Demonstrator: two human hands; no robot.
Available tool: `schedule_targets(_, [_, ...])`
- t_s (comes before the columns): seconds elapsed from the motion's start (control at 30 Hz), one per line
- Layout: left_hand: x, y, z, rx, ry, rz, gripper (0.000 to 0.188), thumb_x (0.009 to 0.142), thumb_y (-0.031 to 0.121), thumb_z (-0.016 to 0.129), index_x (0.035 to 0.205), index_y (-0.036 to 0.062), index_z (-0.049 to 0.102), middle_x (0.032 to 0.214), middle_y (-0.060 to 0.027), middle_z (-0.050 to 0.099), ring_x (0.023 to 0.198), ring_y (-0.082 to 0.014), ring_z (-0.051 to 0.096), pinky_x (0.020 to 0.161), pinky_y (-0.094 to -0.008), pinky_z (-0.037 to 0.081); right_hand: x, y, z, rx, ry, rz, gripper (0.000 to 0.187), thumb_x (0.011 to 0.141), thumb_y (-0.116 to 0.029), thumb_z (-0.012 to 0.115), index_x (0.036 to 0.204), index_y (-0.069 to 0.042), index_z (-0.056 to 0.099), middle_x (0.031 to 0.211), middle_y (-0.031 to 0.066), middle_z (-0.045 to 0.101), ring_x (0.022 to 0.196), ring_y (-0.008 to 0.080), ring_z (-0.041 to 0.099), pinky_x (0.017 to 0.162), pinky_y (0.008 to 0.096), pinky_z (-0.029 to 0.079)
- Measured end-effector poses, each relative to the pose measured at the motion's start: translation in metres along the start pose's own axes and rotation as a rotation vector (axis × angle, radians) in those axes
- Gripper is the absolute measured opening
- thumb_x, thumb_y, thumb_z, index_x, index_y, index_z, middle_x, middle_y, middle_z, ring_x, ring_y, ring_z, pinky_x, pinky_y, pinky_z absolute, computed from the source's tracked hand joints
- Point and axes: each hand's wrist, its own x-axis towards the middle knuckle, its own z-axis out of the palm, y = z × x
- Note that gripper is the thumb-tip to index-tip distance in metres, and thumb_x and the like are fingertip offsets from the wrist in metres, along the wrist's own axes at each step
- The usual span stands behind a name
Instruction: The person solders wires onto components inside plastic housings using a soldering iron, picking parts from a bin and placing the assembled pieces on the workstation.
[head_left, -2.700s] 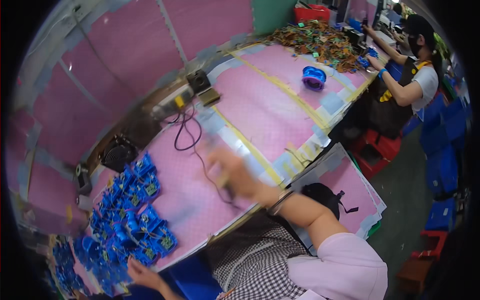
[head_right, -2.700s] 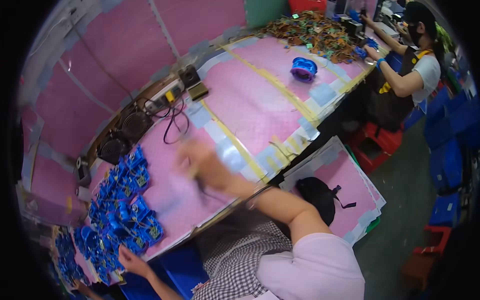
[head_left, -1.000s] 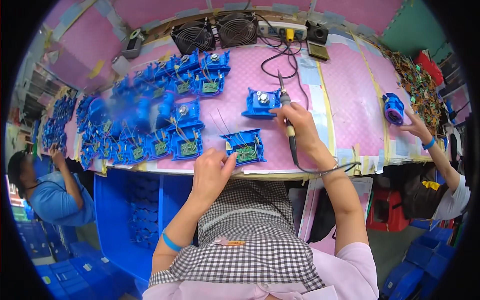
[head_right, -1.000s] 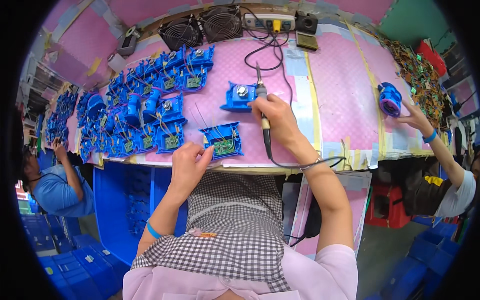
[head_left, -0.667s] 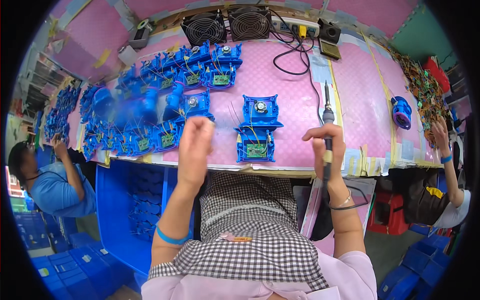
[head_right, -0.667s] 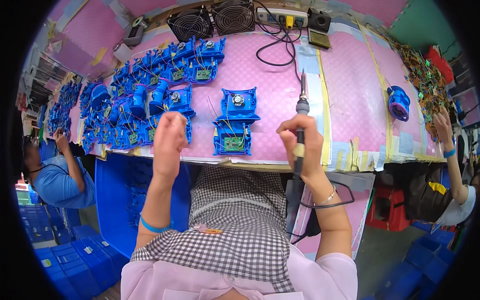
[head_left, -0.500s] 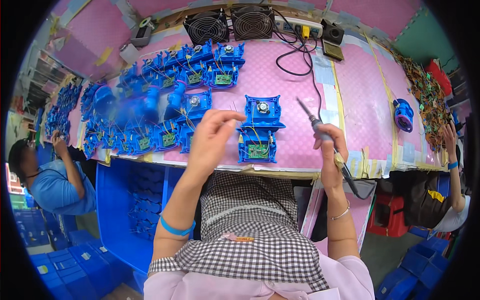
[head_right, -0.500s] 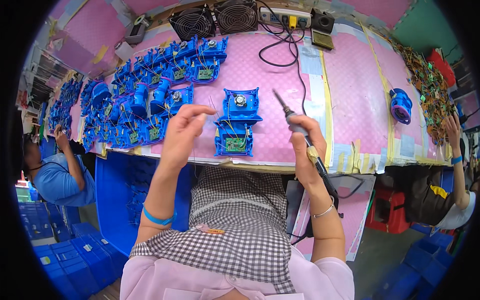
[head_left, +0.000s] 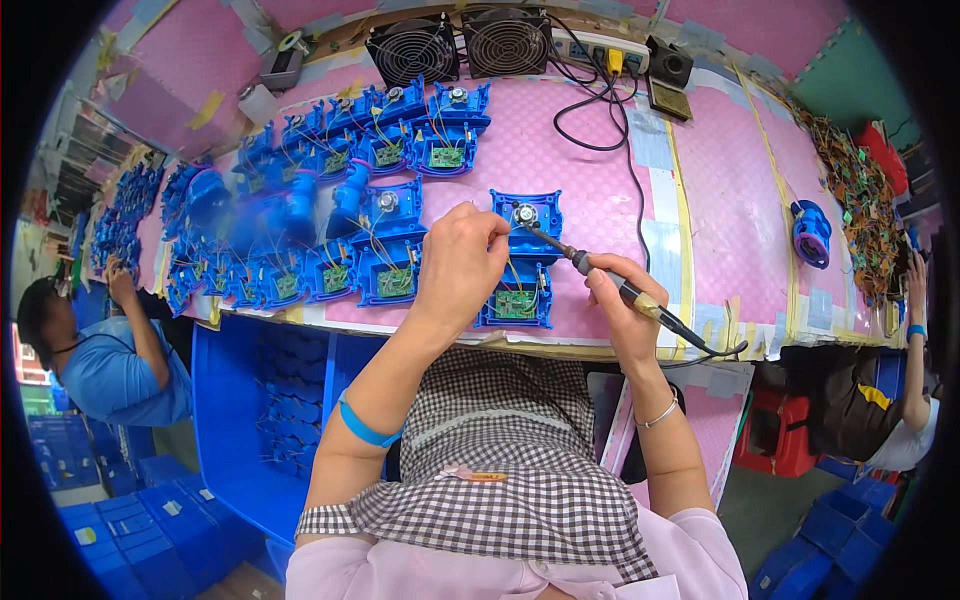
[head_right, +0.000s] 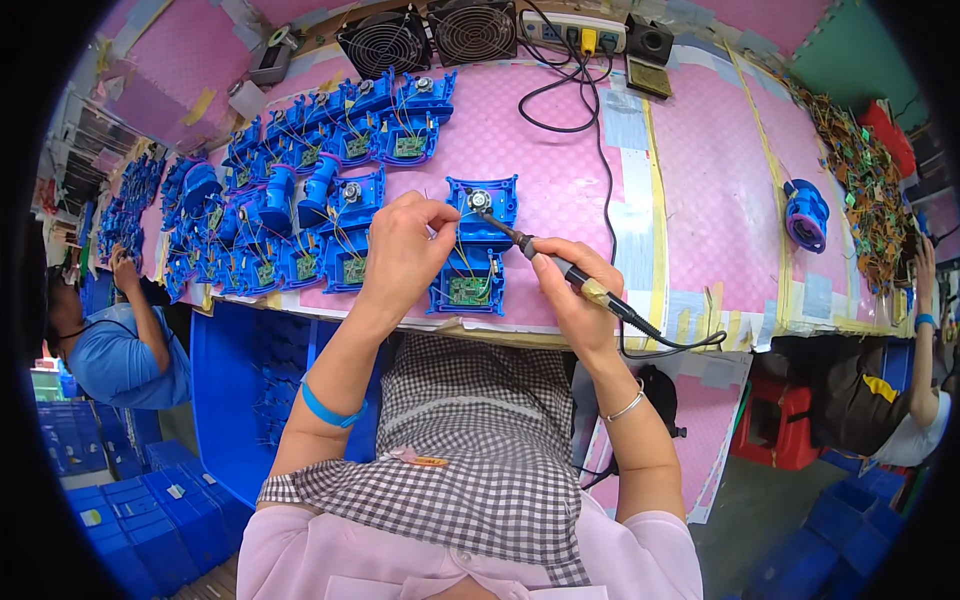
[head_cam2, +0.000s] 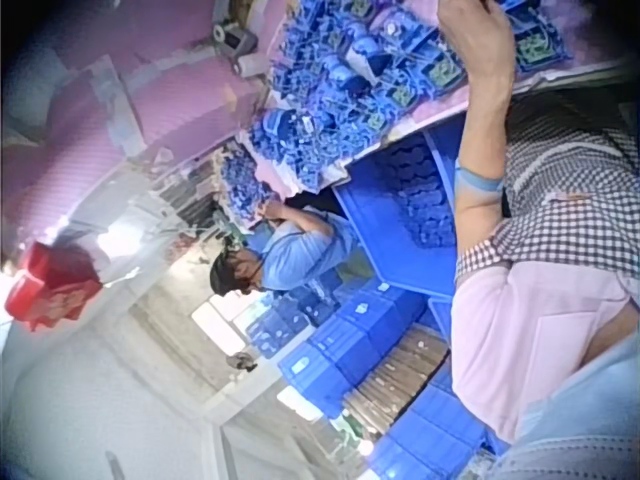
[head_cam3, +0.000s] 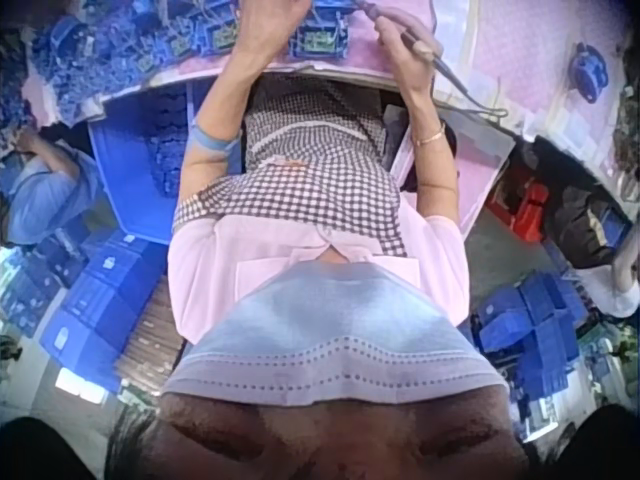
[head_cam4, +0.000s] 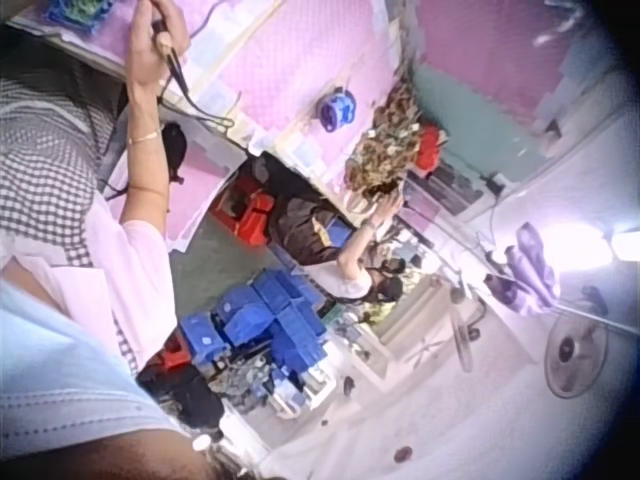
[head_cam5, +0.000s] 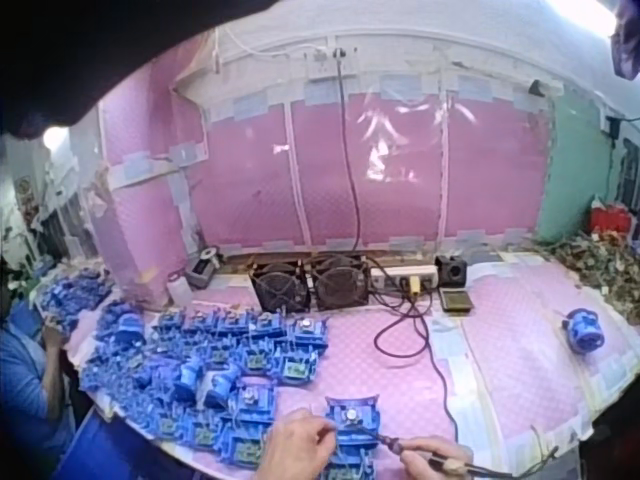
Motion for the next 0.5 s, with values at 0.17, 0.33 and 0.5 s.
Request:
schedule_targets(0.17, [0.0013, -0.0058, 0.005, 0.047, 0.048, 0.06, 0.012, 0.07, 0.003, 0.068, 0.082, 0.0025, 0.07, 0.073, -0.0111, 0.063, 0.063, -0.0234, 0.062, 0.058, -0.0343, 0.048, 0.001, 0.0007, -0.0006, -0.084, -0.004, -0.069, 0.017, 0.085, -0.002, 0.063, 0.101, 0.004, 0.066, 0.081, 0.008, 0.066, 0.066, 0.0092, 0.059, 0.059, 0.0203, 0.046])
schedule_targets(0.33, [0.0026, -0.0029, 0.0053, 0.082, 0.045, 0.069, 0.01, 0.071, 0.003, 0.068, 0.081, 0.0022, 0.07, 0.072, -0.0113, 0.061, 0.062, -0.024, 0.062, 0.057, -0.0343, 0.048, 0.0012, -0.0022, 0.0, -0.129, -0.008, -0.171, 0.015, 0.083, 0.0, 0.063, 0.098, 0.003, 0.066, 0.08, 0.0068, 0.065, 0.065, 0.0087, 0.057, 0.058, 0.0206, 0.044])
schedule_targets(0.5, [0.0011, 0.0016, 0.0031, 0.051, -0.012, 0.002, 0.008, 0.074, 0.003, 0.064, 0.08, 0.0007, 0.068, 0.079, -0.0151, 0.061, 0.074, -0.032, 0.062, 0.066, -0.0418, 0.05, -0.0005, -0.0039, 0.0017, -0.163, -0.021, -0.209, 0.014, 0.082, 0.002, 0.064, 0.096, 0.003, 0.066, 0.079, 0.0058, 0.064, 0.063, 0.0084, 0.056, 0.057, 0.0208, 0.043])
